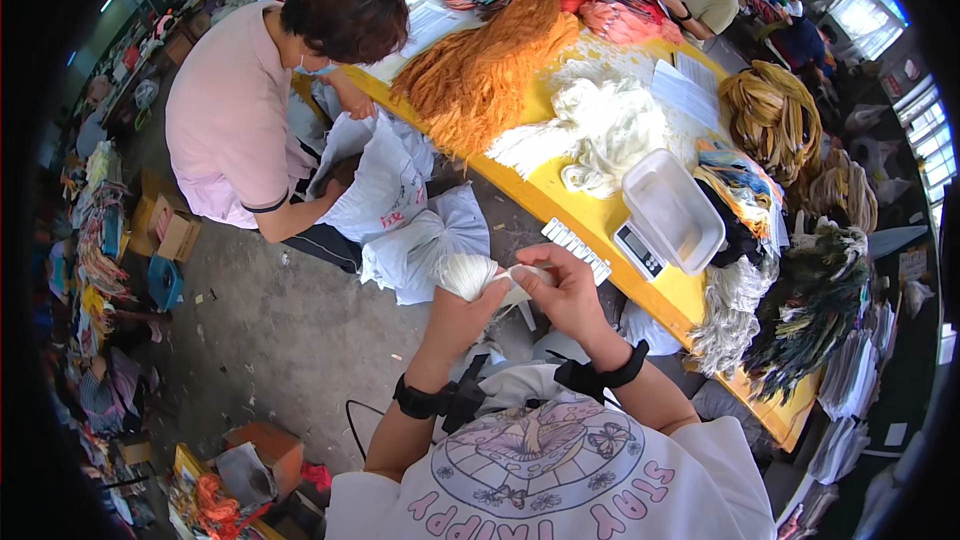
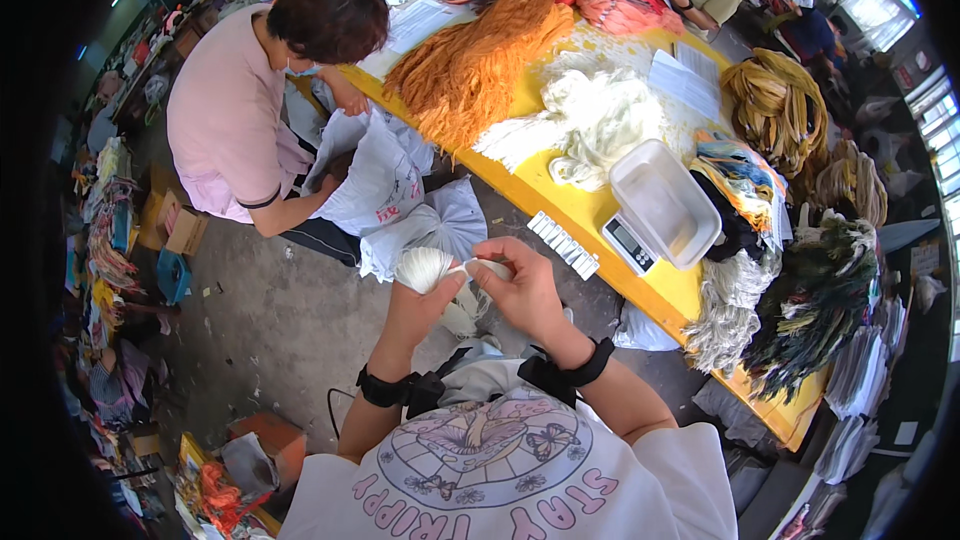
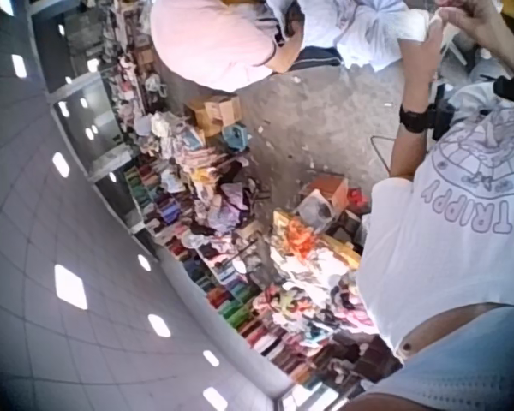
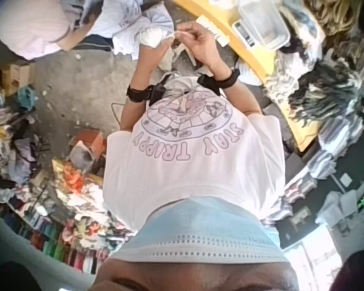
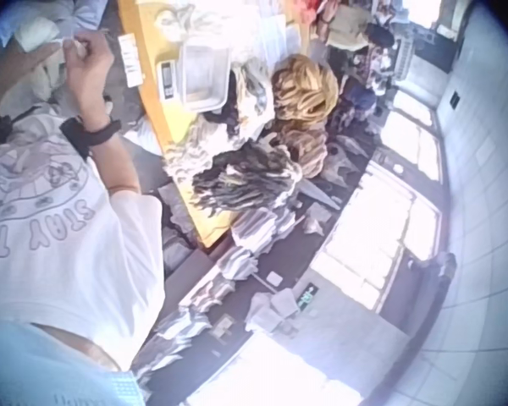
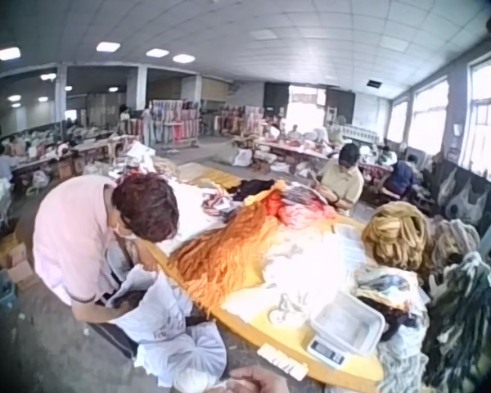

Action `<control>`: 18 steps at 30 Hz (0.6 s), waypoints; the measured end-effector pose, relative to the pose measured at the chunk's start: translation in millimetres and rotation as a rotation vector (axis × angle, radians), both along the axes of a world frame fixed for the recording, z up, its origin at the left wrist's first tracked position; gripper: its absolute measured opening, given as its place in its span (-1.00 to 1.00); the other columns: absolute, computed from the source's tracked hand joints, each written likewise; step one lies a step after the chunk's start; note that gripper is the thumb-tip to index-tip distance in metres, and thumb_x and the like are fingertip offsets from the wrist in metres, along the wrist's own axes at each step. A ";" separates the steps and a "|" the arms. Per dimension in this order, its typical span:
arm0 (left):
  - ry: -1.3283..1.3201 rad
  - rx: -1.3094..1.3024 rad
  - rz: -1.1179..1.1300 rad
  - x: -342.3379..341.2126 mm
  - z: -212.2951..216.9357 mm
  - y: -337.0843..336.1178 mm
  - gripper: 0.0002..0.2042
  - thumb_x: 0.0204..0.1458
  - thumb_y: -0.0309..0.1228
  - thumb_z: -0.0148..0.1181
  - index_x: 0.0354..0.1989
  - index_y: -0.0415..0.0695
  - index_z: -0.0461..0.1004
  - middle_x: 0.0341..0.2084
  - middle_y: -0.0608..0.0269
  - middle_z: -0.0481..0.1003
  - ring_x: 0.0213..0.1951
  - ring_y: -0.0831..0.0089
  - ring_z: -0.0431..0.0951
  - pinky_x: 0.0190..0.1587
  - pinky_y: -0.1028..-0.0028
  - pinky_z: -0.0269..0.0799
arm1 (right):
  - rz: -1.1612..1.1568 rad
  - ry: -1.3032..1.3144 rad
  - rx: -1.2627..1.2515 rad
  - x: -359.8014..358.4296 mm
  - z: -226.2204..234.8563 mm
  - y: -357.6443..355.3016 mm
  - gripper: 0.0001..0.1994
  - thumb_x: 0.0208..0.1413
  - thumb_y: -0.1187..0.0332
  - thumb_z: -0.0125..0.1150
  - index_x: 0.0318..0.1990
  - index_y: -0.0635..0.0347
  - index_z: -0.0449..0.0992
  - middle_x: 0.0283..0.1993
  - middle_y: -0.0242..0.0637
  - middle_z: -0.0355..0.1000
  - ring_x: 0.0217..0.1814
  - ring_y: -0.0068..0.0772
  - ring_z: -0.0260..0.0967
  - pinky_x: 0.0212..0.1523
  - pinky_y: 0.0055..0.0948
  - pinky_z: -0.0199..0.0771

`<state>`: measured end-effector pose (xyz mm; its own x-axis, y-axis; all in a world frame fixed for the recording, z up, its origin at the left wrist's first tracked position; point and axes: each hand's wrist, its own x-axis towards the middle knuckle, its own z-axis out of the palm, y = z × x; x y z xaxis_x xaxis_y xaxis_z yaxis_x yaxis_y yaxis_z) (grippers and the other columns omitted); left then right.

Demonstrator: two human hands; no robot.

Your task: The person weighs bundles of white yarn on a digital scale, removes them, and ties a small paper tag from a row on the table onto each bundle. This process is repeated for several bundles of yarn.

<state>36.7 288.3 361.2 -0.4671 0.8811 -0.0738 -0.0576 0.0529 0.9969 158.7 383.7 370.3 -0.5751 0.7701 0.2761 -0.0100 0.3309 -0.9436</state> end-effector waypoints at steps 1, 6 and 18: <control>0.112 0.030 -0.019 -2.5 0.1 -2.2 -0.82 -0.15 -0.45 0.12 -0.38 -0.27 0.38 -0.59 0.32 0.40 -0.53 0.54 0.38 -0.47 0.54 0.30 | 0.168 -0.173 -0.240 2.8 7.5 4.4 -0.94 -0.10 0.43 0.11 -0.47 0.21 0.45 -0.52 -0.43 0.34 -0.54 -0.62 0.26 -0.60 -0.64 0.25; 0.229 0.138 -0.094 -11.5 -7.7 -10.2 -0.80 -0.08 -0.40 0.06 -0.32 -0.26 0.40 -0.57 0.29 0.43 -0.58 0.58 0.36 -0.53 0.58 0.27 | 0.426 -0.630 -0.303 1.0 24.3 69.1 -0.87 -0.04 0.39 0.04 -0.39 0.25 0.46 -0.45 -0.33 0.42 -0.62 -0.63 0.24 -0.68 -0.66 0.19; -0.654 0.011 0.229 -27.7 -22.3 -38.3 -0.64 0.03 -0.17 -0.09 -0.27 -0.29 0.34 -0.71 0.38 0.27 -0.76 0.62 0.19 -0.66 0.60 0.16 | -0.586 -0.545 1.154 28.0 70.0 239.5 -0.62 -0.23 0.35 0.20 -0.17 0.21 0.33 -0.23 -0.12 0.30 -0.20 -0.09 0.26 -0.29 -0.28 0.35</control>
<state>9.0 250.0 338.9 -0.5037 0.7679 -0.3957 -0.6559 -0.0419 0.7537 186.7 623.2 440.3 -0.4919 0.4279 0.7583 0.6720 0.7403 0.0181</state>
